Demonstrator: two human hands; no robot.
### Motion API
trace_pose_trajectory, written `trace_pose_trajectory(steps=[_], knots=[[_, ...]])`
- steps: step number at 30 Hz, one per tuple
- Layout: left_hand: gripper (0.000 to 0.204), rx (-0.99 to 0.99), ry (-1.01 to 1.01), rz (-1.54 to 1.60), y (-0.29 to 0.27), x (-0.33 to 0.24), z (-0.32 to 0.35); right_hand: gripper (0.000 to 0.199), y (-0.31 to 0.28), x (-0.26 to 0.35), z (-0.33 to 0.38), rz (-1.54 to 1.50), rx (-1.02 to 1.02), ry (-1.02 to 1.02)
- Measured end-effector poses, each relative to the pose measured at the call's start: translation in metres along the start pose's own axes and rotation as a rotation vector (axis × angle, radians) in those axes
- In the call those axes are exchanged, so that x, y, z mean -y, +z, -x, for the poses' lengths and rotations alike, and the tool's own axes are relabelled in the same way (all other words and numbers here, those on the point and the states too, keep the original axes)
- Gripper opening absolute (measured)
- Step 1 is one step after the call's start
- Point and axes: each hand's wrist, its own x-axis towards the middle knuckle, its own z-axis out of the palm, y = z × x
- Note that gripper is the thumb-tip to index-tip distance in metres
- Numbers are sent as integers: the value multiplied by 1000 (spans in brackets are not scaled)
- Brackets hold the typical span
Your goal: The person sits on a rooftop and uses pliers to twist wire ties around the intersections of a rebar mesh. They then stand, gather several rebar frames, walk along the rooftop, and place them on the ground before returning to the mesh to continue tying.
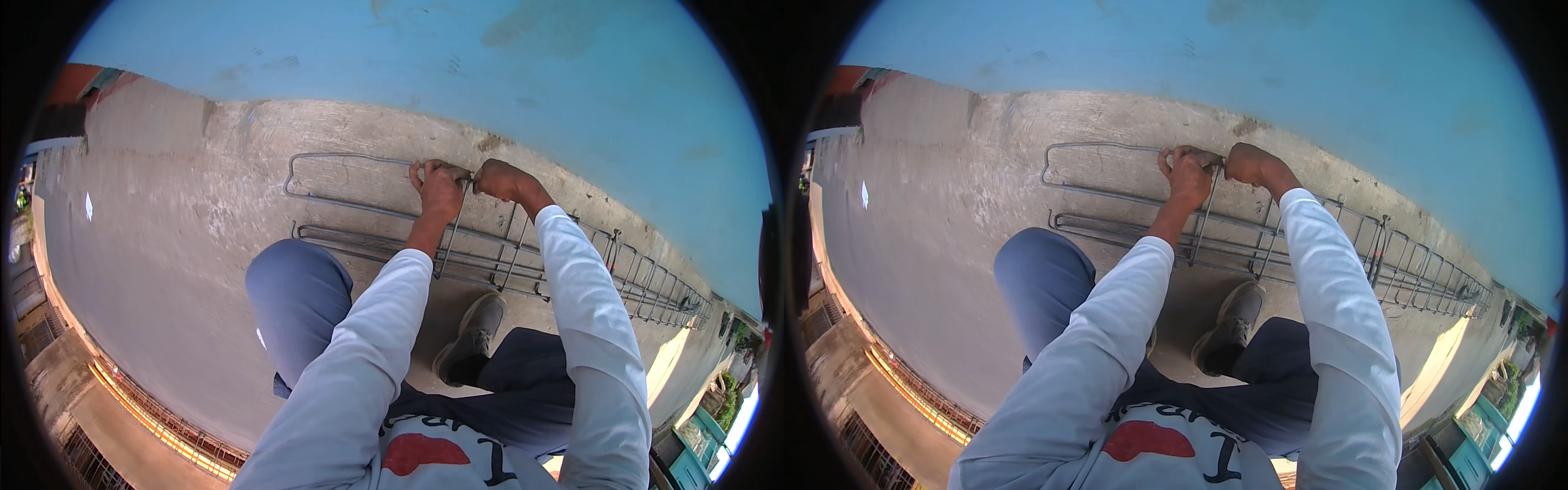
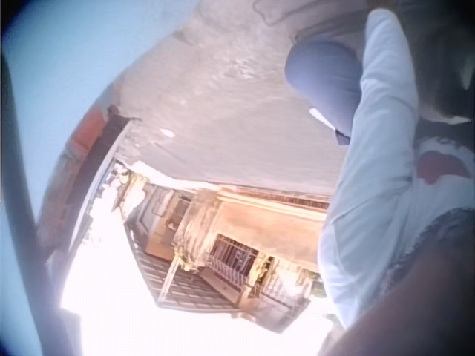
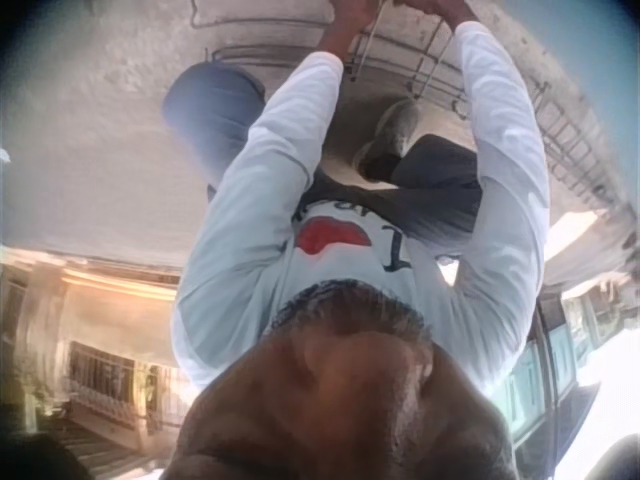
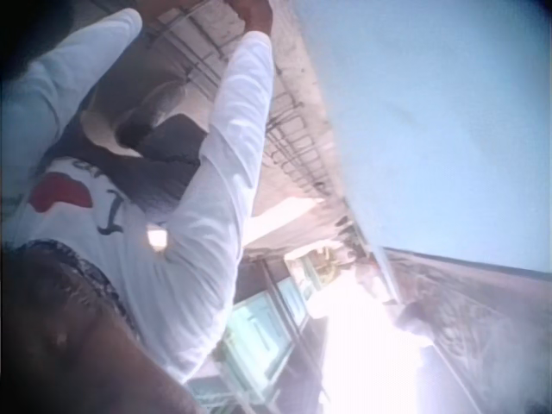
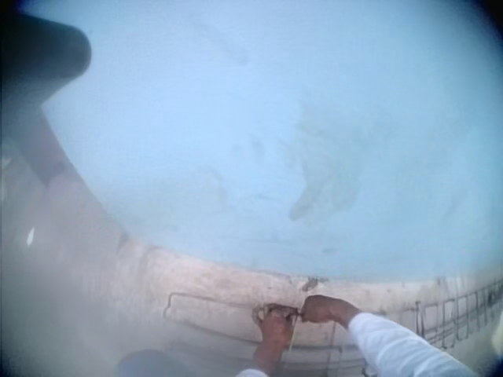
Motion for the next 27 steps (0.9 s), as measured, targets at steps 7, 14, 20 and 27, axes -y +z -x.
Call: trace_pose_trajectory(steps=[7,14,20,27], knots=[[18,-50,-16,55,-4,-9,6,17,-40,30,0,542,-97,-228],[18,-193,-24,82,5,-14,8,8,-46,29,-9,490,-199,-442],[15,-215,-33,80,9,-15,6,10,-33,-15,-37,210,-184,-355],[11,-242,-2,149,6,-17,8,11,-28,-26,-35,271,50,-409]])
